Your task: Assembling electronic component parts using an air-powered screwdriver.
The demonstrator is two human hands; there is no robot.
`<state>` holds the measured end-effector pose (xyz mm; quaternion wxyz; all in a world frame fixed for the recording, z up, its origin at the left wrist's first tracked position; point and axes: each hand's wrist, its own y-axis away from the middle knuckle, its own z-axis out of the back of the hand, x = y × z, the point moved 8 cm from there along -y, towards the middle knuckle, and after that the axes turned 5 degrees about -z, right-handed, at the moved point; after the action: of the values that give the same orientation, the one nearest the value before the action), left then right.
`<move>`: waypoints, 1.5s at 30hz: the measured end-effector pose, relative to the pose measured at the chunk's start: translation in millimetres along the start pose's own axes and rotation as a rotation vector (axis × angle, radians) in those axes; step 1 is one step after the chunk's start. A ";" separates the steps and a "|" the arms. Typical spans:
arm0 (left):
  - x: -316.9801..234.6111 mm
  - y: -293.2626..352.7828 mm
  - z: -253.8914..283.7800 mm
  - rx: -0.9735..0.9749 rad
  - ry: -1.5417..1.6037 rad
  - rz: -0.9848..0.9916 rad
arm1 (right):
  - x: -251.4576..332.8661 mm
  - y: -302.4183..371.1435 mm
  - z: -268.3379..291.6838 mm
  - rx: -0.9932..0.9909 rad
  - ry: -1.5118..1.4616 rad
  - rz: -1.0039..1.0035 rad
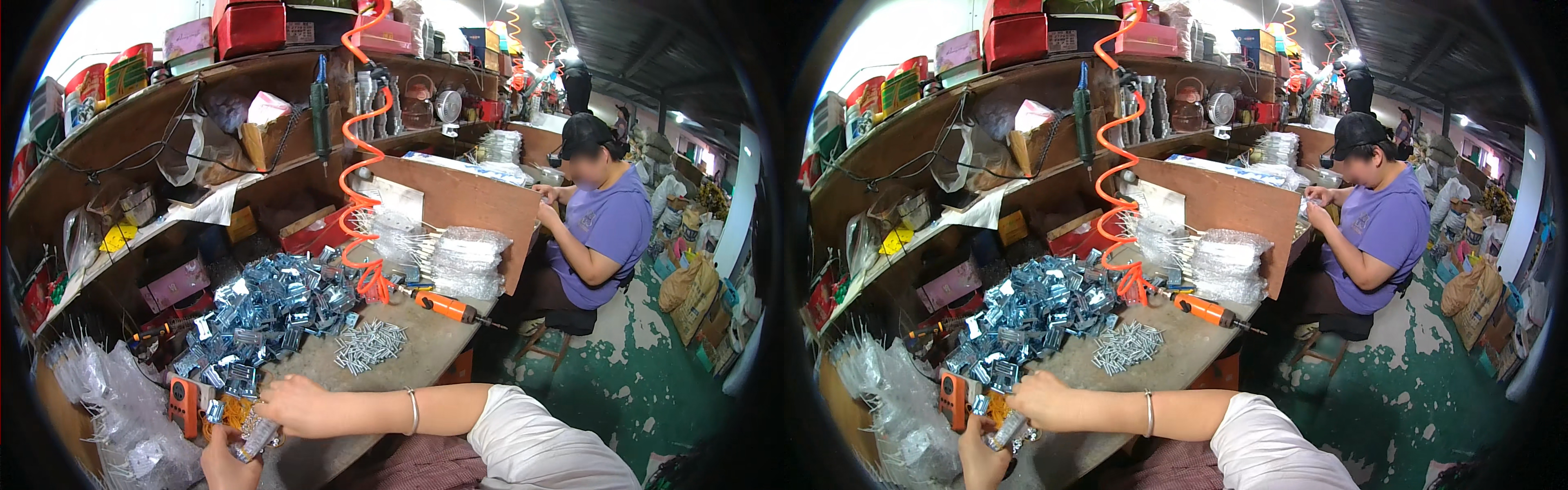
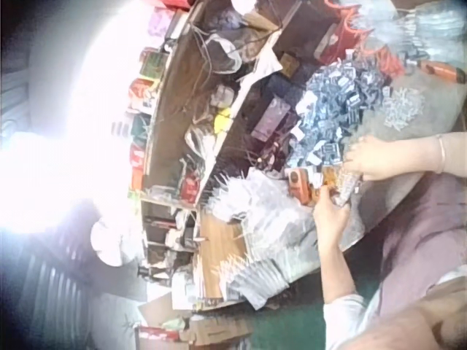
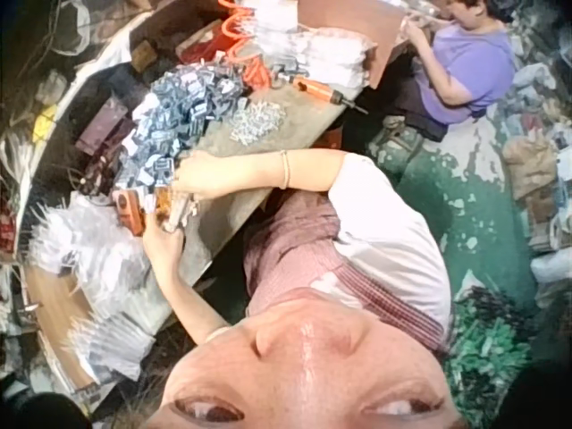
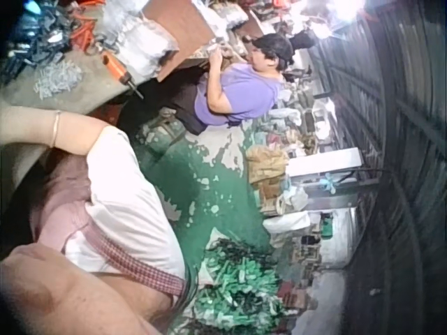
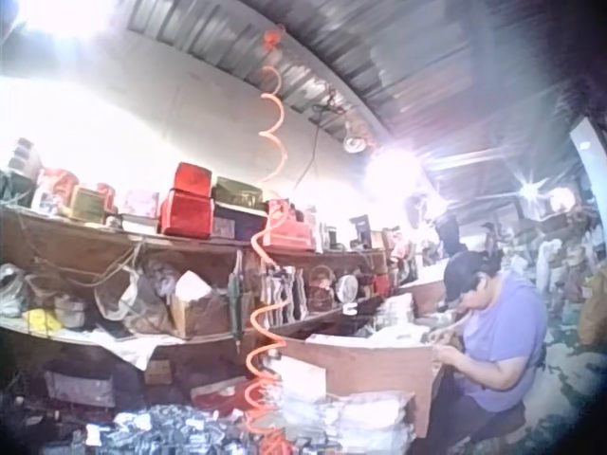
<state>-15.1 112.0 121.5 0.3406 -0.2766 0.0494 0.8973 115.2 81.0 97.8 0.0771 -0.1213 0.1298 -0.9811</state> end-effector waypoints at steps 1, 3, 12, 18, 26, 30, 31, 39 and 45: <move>15.6 -2.7 -5.2 0.001 -0.002 0.003 | -2.8 0.3 -3.6 0.001 -0.003 0.001; 8.8 -4.6 11.0 -0.381 -0.265 -0.437 | -8.0 1.5 -4.0 -0.079 -0.141 -0.008; 7.3 24.7 12.3 -0.856 0.822 -0.539 | 24.4 10.2 7.3 -0.570 -0.795 -0.100; 70.9 33.8 -5.0 -0.898 1.268 -0.039 | 80.0 5.0 -40.2 -0.091 -0.554 0.072; 157.7 159.1 111.0 -1.052 0.326 0.122 | 28.3 39.2 -62.9 -0.090 -0.740 -0.131; 201.6 228.6 187.0 -1.374 0.073 0.125 | 0.3 47.8 -88.8 0.017 -0.924 -0.281; 207.5 242.3 207.3 -1.367 -0.013 0.114 | 0.9 47.1 -88.2 0.011 -0.934 -0.290; 242.2 239.6 235.2 -1.226 -0.407 0.323 | -8.5 45.8 -91.4 0.059 -0.963 -0.378; 262.2 239.2 228.6 -1.194 -0.337 0.436 | -3.5 44.0 -94.6 0.063 -0.948 -0.373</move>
<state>-434.8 145.8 151.2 -0.0582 -0.2574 -0.4560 0.8500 99.3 62.0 -3.7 -0.0451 -0.5719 0.0270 -0.8186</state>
